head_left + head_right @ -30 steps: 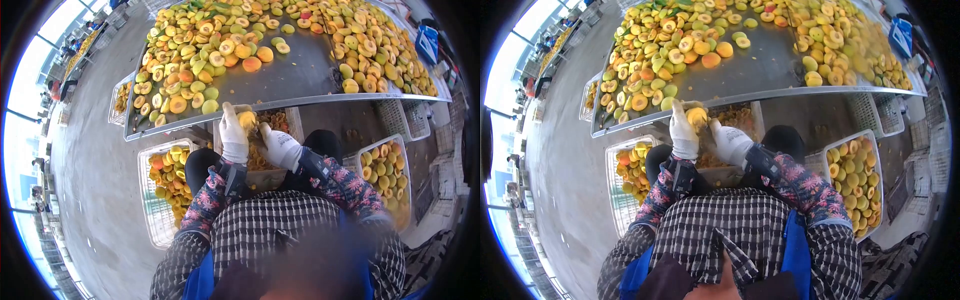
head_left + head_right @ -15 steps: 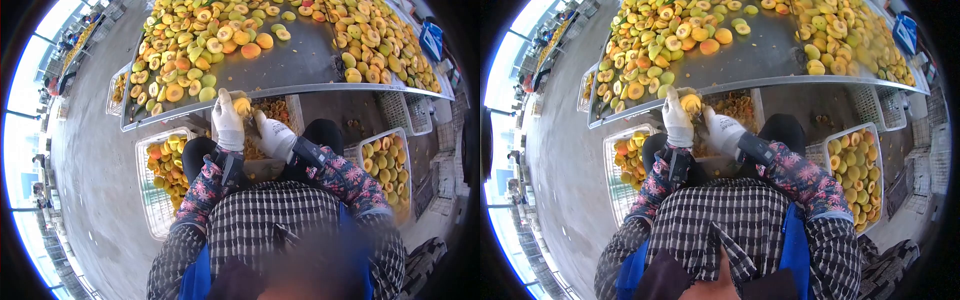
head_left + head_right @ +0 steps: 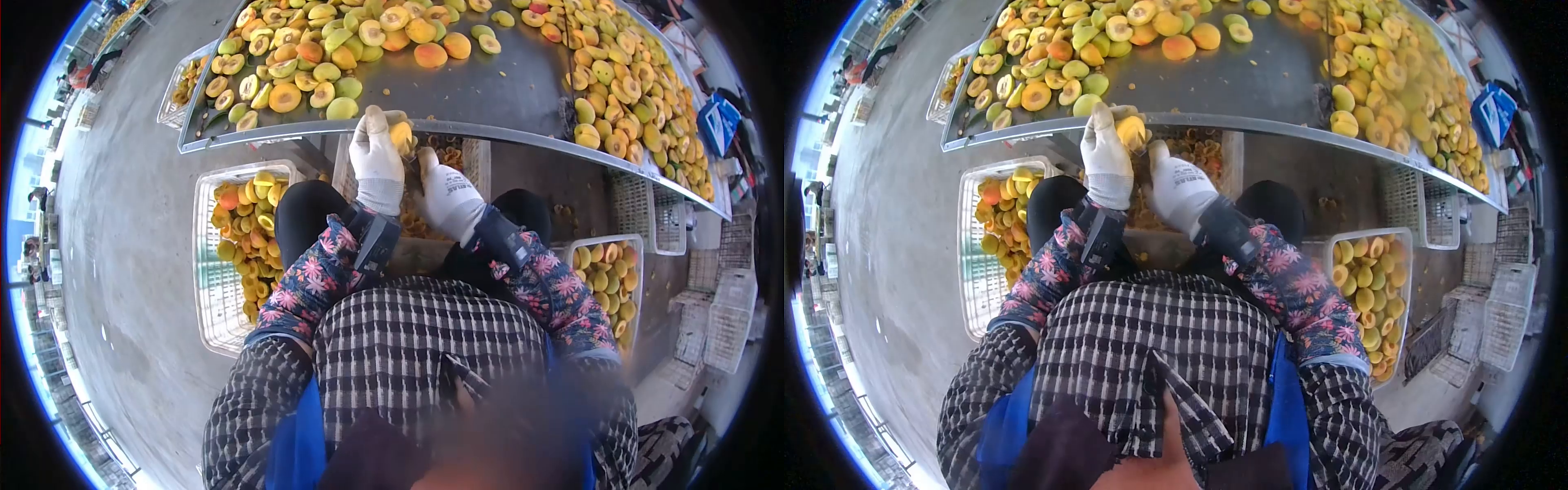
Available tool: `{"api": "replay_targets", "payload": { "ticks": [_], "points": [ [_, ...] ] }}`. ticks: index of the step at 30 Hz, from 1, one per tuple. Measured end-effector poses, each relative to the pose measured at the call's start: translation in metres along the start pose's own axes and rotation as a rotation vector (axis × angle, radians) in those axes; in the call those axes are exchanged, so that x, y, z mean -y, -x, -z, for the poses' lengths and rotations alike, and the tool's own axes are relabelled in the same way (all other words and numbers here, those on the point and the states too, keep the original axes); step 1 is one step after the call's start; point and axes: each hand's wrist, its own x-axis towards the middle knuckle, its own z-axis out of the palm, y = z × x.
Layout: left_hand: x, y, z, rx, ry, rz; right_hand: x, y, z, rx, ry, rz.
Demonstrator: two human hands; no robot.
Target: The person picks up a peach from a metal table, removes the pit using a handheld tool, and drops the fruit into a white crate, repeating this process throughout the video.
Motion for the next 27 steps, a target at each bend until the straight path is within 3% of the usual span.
{"api": "replay_targets", "payload": {
  "ticks": [3, 6, 12, 15, 18, 21, 25, 27],
  "points": [
    [0.000, 0.000, 0.002, -0.001, -0.013, 0.011, -0.012, -0.004, -0.015, -0.040, -0.172, 0.110],
    [-0.001, -0.001, 0.002, 0.010, -0.038, 0.011, 0.000, 0.000, 0.001, 0.055, 0.027, -0.036],
    [-0.003, -0.002, -0.001, -0.037, -0.043, -0.032, 0.000, -0.003, -0.019, -0.064, -0.178, -0.014],
    [0.008, -0.003, 0.000, -0.072, 0.029, -0.047, -0.007, -0.001, -0.013, -0.017, -0.110, 0.054],
    [0.005, -0.004, 0.003, 0.019, -0.072, -0.066, -0.003, -0.002, -0.013, -0.043, -0.020, -0.007],
    [-0.014, -0.005, -0.002, 0.020, 0.083, 0.104, -0.002, 0.000, -0.021, -0.223, -0.158, 0.063],
    [-0.027, 0.003, -0.010, 0.030, 0.105, 0.037, 0.006, 0.002, -0.008, -0.244, -0.135, 0.067],
    [-0.023, 0.002, -0.009, 0.012, 0.125, -0.020, 0.005, 0.003, -0.006, -0.230, -0.318, 0.126]
  ]
}}
